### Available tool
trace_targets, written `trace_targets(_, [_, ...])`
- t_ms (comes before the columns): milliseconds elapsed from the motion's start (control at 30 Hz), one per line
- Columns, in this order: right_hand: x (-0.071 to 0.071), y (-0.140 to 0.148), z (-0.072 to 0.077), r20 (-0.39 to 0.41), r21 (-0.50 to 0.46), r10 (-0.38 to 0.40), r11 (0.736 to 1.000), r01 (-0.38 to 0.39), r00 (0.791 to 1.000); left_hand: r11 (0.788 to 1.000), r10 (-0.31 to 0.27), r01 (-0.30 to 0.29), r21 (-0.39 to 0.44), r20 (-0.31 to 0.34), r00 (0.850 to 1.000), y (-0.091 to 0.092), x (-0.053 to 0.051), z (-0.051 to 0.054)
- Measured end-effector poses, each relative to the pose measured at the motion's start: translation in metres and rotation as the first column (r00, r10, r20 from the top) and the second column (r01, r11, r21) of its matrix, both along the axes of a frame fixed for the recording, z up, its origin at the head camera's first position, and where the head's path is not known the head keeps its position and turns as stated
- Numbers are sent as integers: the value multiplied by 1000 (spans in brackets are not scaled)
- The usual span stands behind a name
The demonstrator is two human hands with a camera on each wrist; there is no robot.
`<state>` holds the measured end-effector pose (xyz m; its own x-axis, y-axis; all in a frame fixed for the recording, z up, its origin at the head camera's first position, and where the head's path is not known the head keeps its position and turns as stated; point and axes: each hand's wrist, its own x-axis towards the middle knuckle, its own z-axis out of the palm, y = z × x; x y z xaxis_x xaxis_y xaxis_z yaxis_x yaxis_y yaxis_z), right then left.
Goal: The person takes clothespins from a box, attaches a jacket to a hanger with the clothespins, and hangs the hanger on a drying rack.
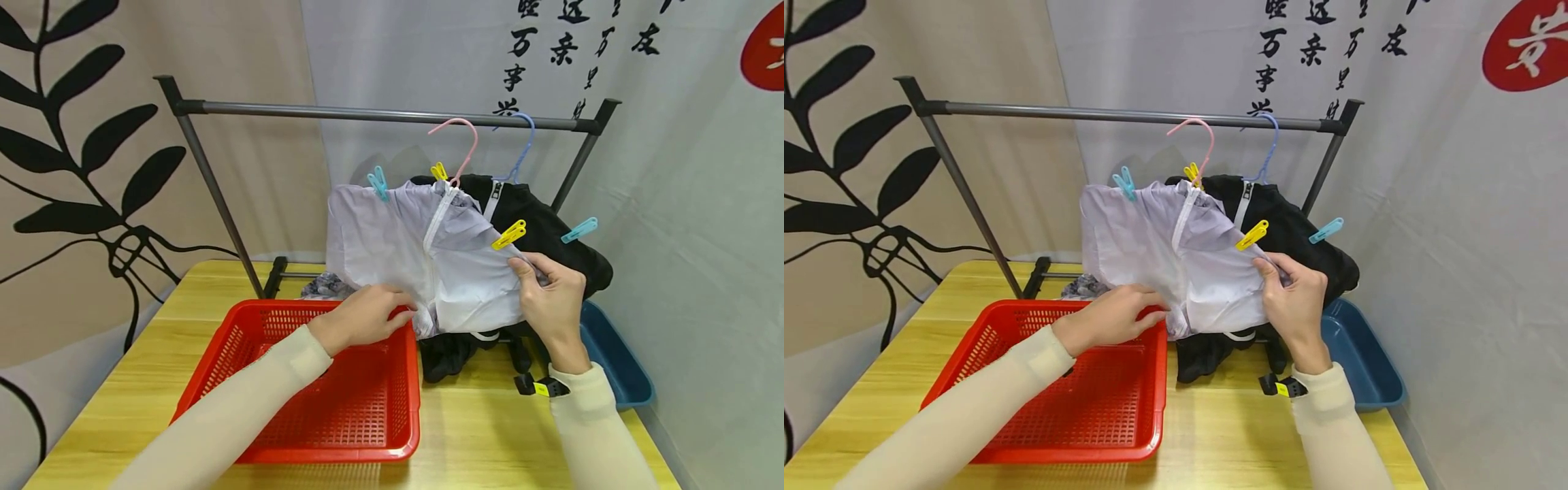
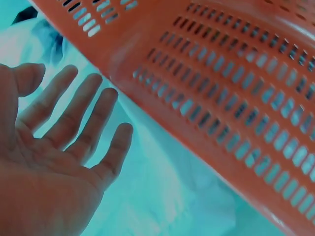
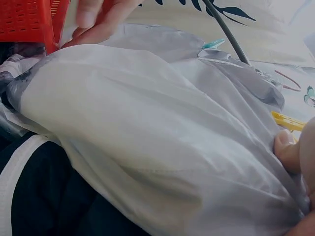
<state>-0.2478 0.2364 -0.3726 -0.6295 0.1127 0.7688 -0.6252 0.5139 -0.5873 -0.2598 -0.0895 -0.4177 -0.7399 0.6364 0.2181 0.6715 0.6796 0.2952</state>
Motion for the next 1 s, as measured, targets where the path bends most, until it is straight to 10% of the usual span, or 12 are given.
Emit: trace_targets(1000, [7, 1, -3, 22, 18, 13, 1000, -13, 1000, 973, 182, -169, 158, -75, 980, -87, 10, 20])
